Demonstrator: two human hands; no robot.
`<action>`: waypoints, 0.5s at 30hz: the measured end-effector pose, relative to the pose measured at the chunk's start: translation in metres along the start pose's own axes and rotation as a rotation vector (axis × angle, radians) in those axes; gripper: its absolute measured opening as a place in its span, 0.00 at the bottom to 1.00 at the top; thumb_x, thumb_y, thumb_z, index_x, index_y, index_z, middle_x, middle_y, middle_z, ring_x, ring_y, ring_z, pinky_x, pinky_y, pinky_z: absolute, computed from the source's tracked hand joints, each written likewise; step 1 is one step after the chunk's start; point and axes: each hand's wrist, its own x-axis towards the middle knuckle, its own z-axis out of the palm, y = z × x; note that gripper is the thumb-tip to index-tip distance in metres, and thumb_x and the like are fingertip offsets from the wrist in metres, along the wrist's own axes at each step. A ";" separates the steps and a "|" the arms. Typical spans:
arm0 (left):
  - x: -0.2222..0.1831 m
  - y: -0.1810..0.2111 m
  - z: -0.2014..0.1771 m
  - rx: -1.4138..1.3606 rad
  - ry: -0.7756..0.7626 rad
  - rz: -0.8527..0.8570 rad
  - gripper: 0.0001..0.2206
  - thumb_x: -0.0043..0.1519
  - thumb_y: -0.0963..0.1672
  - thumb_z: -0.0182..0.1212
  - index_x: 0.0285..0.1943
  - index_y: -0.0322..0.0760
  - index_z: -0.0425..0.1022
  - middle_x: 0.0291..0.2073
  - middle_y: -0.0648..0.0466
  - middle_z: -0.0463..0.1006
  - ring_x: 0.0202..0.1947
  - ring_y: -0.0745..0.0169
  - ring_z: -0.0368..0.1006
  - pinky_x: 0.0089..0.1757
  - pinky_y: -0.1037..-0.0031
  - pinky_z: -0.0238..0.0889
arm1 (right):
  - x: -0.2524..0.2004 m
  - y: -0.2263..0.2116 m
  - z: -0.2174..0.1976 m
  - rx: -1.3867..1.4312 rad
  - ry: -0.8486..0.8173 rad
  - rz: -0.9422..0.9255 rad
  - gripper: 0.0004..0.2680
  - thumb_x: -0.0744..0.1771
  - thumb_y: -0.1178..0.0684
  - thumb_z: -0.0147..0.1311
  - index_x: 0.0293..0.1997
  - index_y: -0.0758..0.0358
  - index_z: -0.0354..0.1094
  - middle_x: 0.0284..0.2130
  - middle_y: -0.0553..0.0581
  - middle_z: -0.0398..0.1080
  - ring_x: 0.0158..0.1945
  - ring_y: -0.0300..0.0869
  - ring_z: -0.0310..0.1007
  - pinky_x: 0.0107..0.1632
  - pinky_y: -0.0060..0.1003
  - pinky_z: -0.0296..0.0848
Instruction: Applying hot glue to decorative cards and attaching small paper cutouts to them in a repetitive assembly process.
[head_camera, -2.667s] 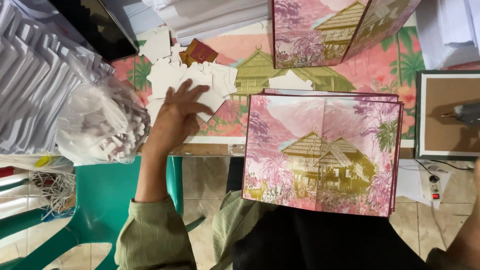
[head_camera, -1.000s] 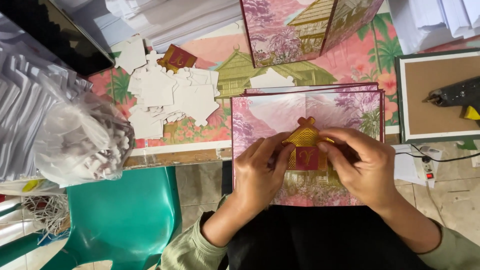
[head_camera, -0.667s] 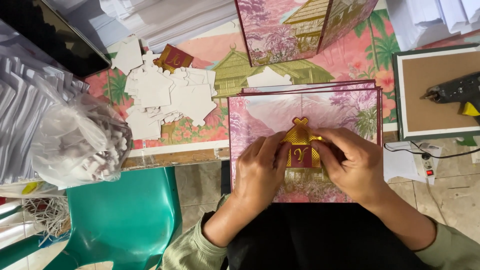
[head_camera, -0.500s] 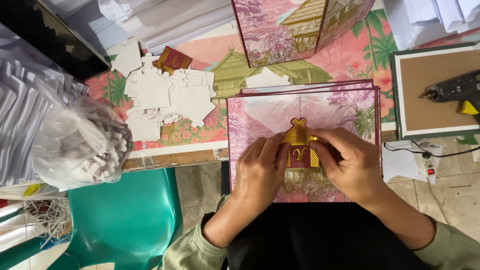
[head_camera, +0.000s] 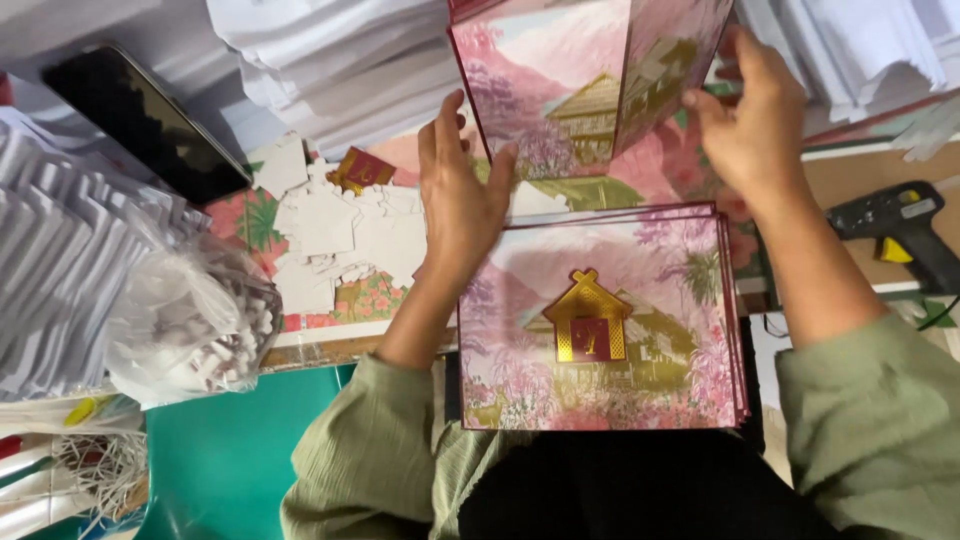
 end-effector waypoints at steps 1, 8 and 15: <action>0.007 -0.004 0.005 0.001 0.008 0.011 0.27 0.59 0.44 0.58 0.65 0.39 0.50 0.56 0.40 0.62 0.51 0.45 0.71 0.48 0.58 0.66 | 0.006 0.008 0.006 0.000 0.010 -0.008 0.20 0.64 0.66 0.64 0.60 0.79 0.58 0.46 0.73 0.65 0.41 0.55 0.67 0.33 0.37 0.75; 0.008 -0.023 0.017 0.226 0.162 0.185 0.20 0.62 0.43 0.52 0.61 0.29 0.57 0.47 0.39 0.69 0.42 0.41 0.72 0.36 0.57 0.70 | 0.007 0.002 0.014 0.409 -0.005 0.215 0.13 0.64 0.67 0.58 0.50 0.68 0.60 0.40 0.59 0.65 0.42 0.43 0.68 0.41 0.31 0.70; -0.013 0.034 -0.001 0.030 0.191 0.641 0.10 0.67 0.38 0.41 0.55 0.30 0.63 0.42 0.44 0.69 0.41 0.53 0.73 0.35 0.72 0.74 | 0.007 -0.035 -0.010 0.430 0.246 0.089 0.25 0.65 0.69 0.65 0.58 0.55 0.44 0.51 0.62 0.54 0.50 0.51 0.60 0.43 0.37 0.61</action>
